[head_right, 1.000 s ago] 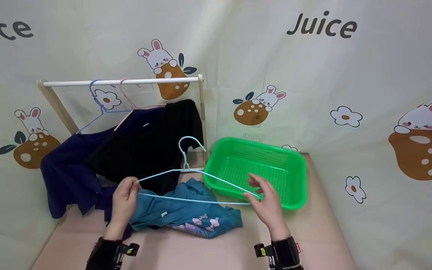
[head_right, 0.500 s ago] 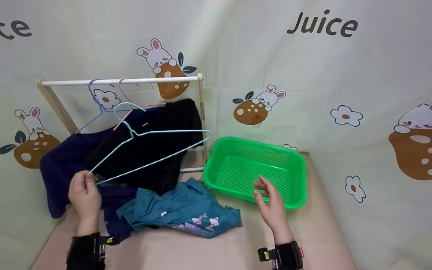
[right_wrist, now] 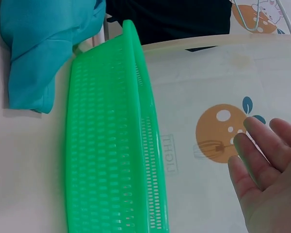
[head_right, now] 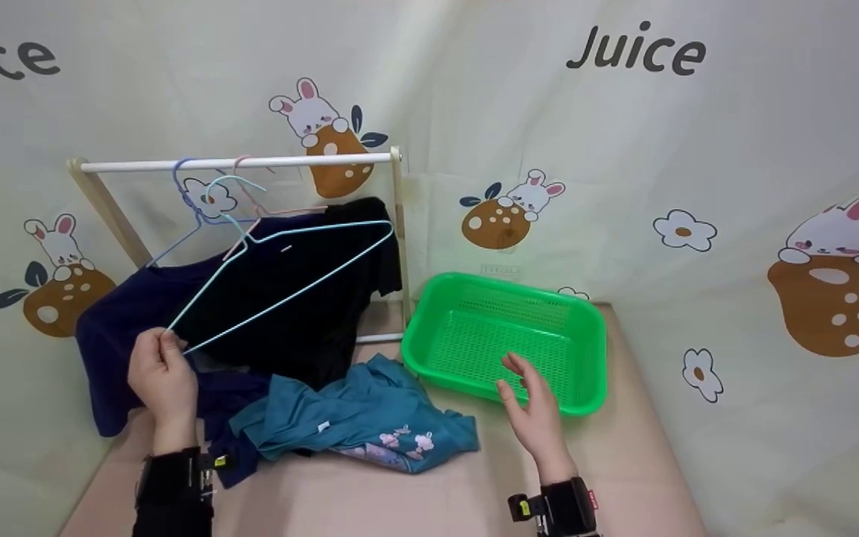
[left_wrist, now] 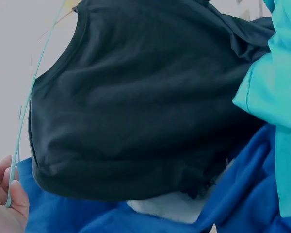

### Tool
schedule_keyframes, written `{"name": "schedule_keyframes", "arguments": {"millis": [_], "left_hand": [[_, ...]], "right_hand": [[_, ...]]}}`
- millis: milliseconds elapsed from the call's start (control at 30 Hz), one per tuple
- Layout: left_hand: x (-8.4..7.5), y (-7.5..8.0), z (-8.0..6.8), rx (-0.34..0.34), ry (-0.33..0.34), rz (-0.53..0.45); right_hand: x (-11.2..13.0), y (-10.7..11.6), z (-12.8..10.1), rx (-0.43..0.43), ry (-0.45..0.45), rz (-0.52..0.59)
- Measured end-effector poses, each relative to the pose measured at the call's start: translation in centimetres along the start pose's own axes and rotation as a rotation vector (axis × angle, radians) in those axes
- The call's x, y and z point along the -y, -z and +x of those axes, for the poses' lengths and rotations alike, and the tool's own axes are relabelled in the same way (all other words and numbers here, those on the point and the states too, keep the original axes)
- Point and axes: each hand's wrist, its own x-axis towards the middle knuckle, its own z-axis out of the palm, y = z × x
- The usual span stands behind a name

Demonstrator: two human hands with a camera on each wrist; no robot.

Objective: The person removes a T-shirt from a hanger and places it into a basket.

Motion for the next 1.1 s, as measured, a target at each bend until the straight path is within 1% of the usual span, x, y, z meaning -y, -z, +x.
{"name": "schedule_keyframes", "arguments": {"millis": [100,167,400,533,633,800,867,1000,1100], "left_hand": [[-0.5,-0.7,0.2,0.02,-0.003,0.004],[-0.9,-1.2,0.4,0.026,-0.011,0.007],[-2.5,-3.6,1.3,0.025,-0.051,-0.02],[-3.3,-4.8,1.8,0.065,-0.067,-0.022],[-3.9,-5.7,2.0,0.093,-0.086,-0.032],[-4.6,-7.1,2.0,0.111,-0.105,-0.043],[-4.8,-7.6,1.9,0.129,-0.111,-0.036],[-5.2,-8.4,1.7,0.191,-0.118,-0.029],[-5.2,-8.7,1.2,0.238,-0.098,-0.013]], "right_hand": [[1.6,-0.6,-0.2,0.016,0.017,0.009],[2.7,-0.9,-0.3,0.033,0.005,0.013],[3.4,-1.8,-0.5,0.087,-0.045,0.031],[3.5,-2.2,-0.7,0.114,-0.081,0.025],[3.0,-2.7,-0.9,0.127,-0.101,0.022],[0.2,-4.3,-1.5,0.144,-0.123,0.01],[-0.8,-4.9,-1.7,0.159,-0.128,0.0],[-1.7,-6.3,-1.9,0.194,-0.107,-0.013],[-2.0,-7.3,-2.1,0.23,-0.066,-0.038]]}}
